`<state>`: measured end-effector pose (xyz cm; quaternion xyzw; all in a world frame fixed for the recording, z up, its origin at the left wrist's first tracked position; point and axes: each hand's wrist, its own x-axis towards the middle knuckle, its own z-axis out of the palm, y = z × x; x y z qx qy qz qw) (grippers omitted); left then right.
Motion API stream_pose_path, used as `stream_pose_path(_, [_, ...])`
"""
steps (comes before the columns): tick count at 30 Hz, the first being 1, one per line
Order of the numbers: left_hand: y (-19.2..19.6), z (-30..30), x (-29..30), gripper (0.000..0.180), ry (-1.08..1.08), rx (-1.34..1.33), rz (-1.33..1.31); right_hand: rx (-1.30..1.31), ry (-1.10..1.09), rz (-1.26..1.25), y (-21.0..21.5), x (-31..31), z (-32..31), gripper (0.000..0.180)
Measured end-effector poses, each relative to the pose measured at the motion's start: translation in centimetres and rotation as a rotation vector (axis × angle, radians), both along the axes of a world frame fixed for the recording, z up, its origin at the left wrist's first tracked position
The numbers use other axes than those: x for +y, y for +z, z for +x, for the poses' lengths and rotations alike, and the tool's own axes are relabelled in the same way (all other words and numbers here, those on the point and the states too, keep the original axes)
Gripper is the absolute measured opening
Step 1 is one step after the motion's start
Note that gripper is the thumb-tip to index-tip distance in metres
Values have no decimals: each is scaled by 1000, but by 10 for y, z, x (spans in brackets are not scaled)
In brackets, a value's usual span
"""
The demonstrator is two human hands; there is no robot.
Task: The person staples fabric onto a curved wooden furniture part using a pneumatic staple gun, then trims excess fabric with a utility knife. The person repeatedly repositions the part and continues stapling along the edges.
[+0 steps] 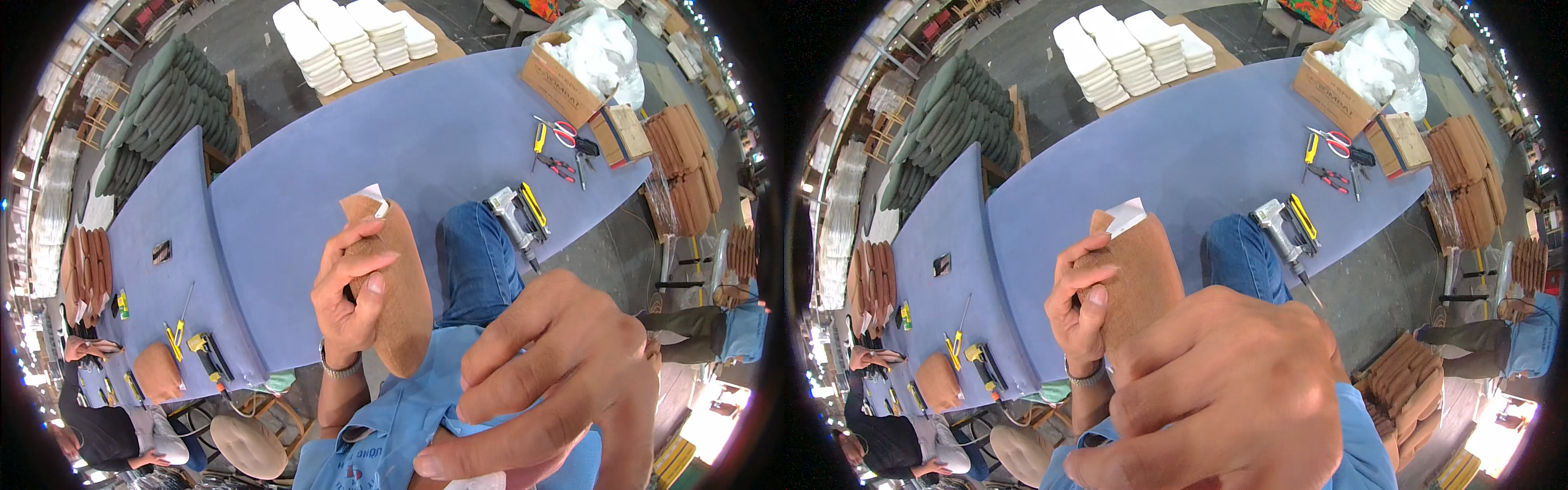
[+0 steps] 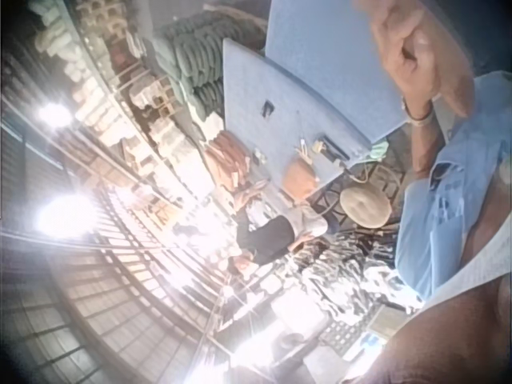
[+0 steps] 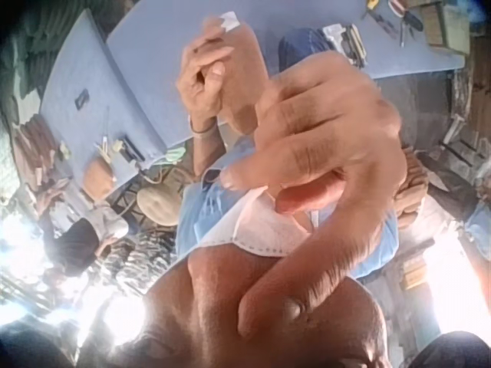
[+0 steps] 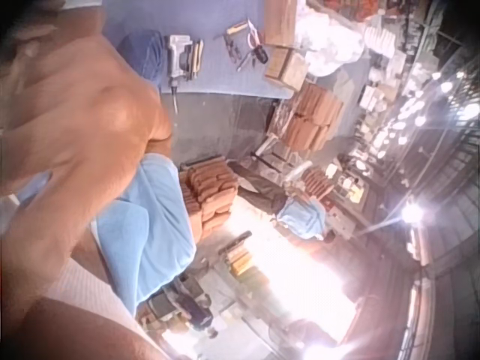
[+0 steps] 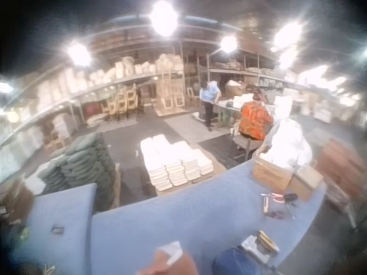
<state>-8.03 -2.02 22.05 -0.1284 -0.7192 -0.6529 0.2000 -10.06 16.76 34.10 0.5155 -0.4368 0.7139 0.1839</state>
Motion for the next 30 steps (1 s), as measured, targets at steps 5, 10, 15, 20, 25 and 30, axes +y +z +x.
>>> stream_pose_path(5, [-1, 1, -1, 21, 1, 1, -8, -12, 4, 10, -2, 0, 2, 24])
stream_pose_path(10, [-8, -3, 0, 22, 15, 32, -38, -7, -18, -7, 4, 8, 2, 25])
stream_pose_path(15, [-19, 3, 1, 26, 34, -54, 96, 41, -12, -50, 1, 3, 2, 25])
stream_pose_path(20, [-19, 7, 2, 23, 89, 17, 138, 64, 5, -97, 8, -5, -1, 25])
stream_pose_path(25, [-22, 6, 1, 23, 66, 16, 123, 61, -19, -105, 10, -2, -1, 26])
stream_pose_path(30, [-23, 12, -8, 22, 82, 5, 126, 33, -4, -124, 11, -4, 0, 26])
